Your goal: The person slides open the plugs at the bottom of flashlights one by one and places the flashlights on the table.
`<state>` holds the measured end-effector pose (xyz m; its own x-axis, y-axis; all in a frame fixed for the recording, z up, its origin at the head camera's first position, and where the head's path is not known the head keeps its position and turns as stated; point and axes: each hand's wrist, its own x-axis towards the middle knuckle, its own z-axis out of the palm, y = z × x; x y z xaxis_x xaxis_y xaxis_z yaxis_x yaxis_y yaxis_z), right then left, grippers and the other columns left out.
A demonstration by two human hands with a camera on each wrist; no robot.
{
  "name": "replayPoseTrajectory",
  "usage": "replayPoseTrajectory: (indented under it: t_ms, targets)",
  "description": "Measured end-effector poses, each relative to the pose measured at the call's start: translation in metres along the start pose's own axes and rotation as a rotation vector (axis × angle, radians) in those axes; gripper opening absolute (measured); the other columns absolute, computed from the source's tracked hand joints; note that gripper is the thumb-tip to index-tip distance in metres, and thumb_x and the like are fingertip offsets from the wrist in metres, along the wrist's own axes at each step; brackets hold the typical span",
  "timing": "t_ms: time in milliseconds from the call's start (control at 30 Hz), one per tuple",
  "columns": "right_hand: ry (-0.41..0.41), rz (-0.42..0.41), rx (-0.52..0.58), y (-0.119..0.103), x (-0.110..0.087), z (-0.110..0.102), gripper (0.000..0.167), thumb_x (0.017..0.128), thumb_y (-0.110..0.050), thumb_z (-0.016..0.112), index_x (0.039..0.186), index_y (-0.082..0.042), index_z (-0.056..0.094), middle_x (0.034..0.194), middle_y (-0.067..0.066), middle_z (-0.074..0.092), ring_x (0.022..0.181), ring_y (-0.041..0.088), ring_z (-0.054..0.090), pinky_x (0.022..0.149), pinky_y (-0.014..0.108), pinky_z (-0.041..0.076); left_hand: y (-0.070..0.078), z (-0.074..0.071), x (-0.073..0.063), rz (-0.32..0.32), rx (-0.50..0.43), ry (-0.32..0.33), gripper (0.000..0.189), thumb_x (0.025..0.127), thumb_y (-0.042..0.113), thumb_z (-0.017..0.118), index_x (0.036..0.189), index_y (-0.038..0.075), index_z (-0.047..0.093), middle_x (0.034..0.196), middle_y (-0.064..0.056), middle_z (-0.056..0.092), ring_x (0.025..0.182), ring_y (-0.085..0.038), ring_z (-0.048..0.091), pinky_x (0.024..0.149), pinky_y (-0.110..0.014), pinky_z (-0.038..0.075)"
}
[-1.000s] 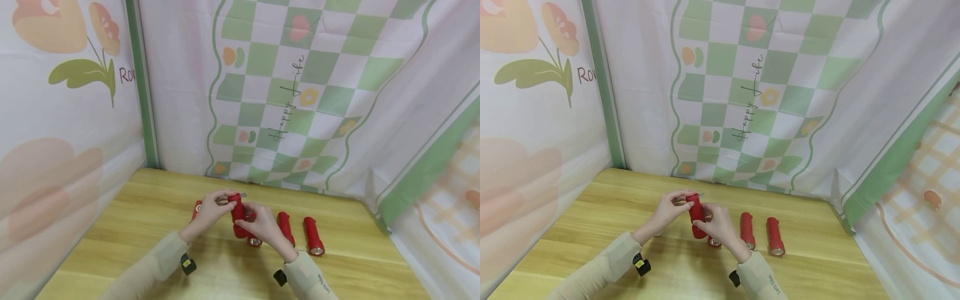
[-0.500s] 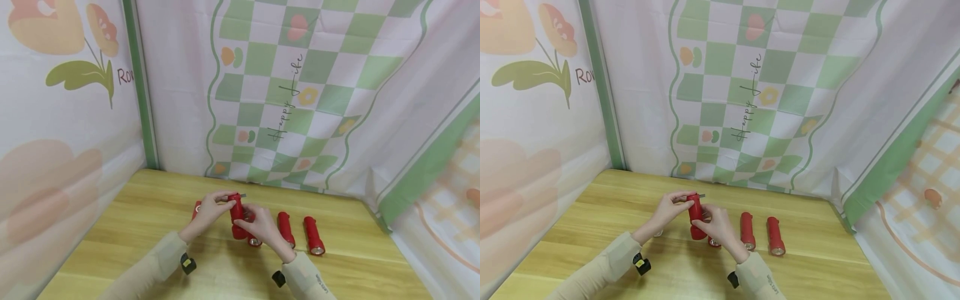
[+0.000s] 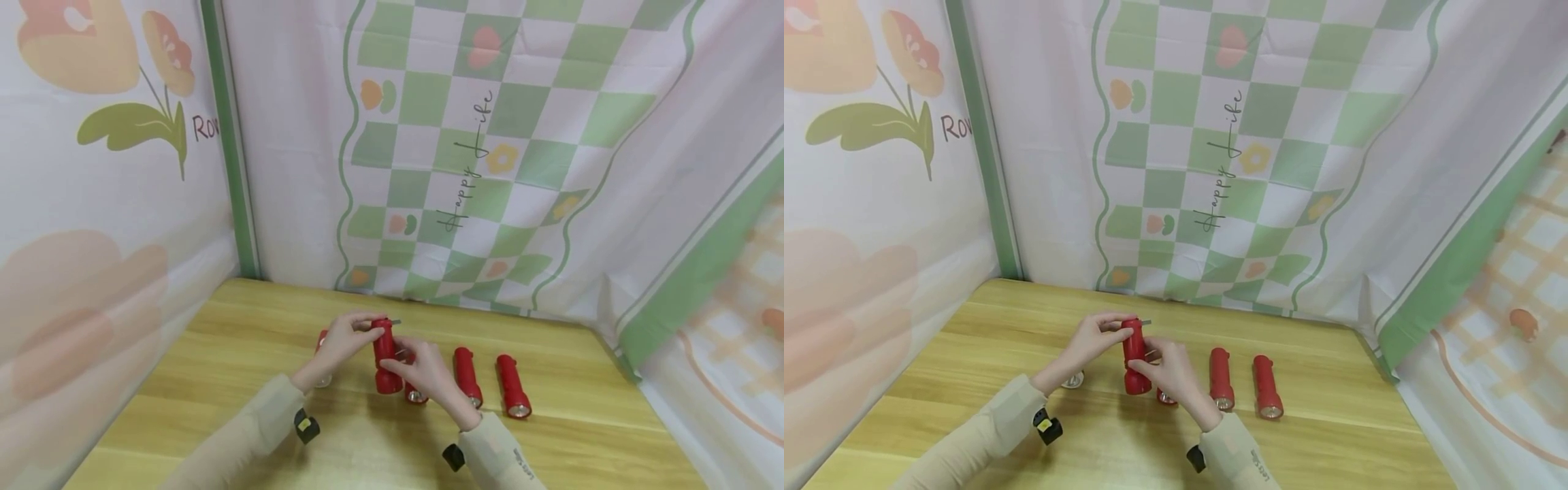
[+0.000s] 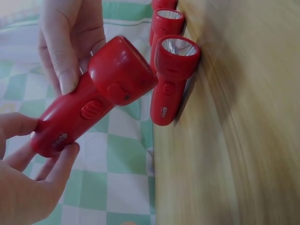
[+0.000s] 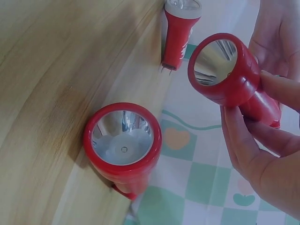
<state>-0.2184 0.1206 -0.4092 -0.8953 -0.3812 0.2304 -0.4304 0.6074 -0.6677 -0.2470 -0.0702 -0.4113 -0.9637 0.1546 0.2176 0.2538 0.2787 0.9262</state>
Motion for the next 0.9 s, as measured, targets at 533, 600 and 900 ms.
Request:
replayPoseTrajectory:
  t_ms: [533, 600, 900]
  targets:
    - [-0.035, 0.045, 0.019, 0.0, 0.005, 0.006, 0.036, 0.089, -0.027, 0.074, 0.119, -0.008, 0.068, 0.107, 0.008, 0.075, 0.087, 0.019, 0.07, 0.071, 0.023, 0.059, -0.003, -0.004, 0.009, -0.033, 0.033, -0.053, 0.027, 0.091, 0.018, 0.071, 0.117, 0.01, 0.073, 0.117, -0.013, 0.073, 0.095, -0.028, 0.074, 0.075, -0.029, 0.059]
    - [-0.043, 0.049, 0.021, 0.0, 0.005, 0.007, 0.037, 0.089, -0.026, 0.074, 0.119, -0.007, 0.068, 0.107, 0.009, 0.074, 0.086, 0.018, 0.07, 0.071, 0.023, 0.059, -0.003, -0.004, 0.009, -0.04, 0.034, -0.059, 0.027, 0.091, 0.017, 0.07, 0.117, 0.01, 0.073, 0.116, -0.014, 0.073, 0.094, -0.027, 0.074, 0.074, -0.028, 0.059]
    - [-0.047, 0.036, 0.049, 0.002, 0.009, 0.01, 0.034, 0.087, -0.019, 0.075, 0.117, -0.003, 0.068, 0.106, 0.013, 0.074, 0.086, 0.023, 0.071, 0.071, 0.026, 0.06, -0.006, -0.005, 0.014, -0.056, 0.039, -0.081, 0.027, 0.091, 0.016, 0.07, 0.117, 0.006, 0.072, 0.114, -0.015, 0.074, 0.087, -0.022, 0.073, 0.075, -0.029, 0.059]
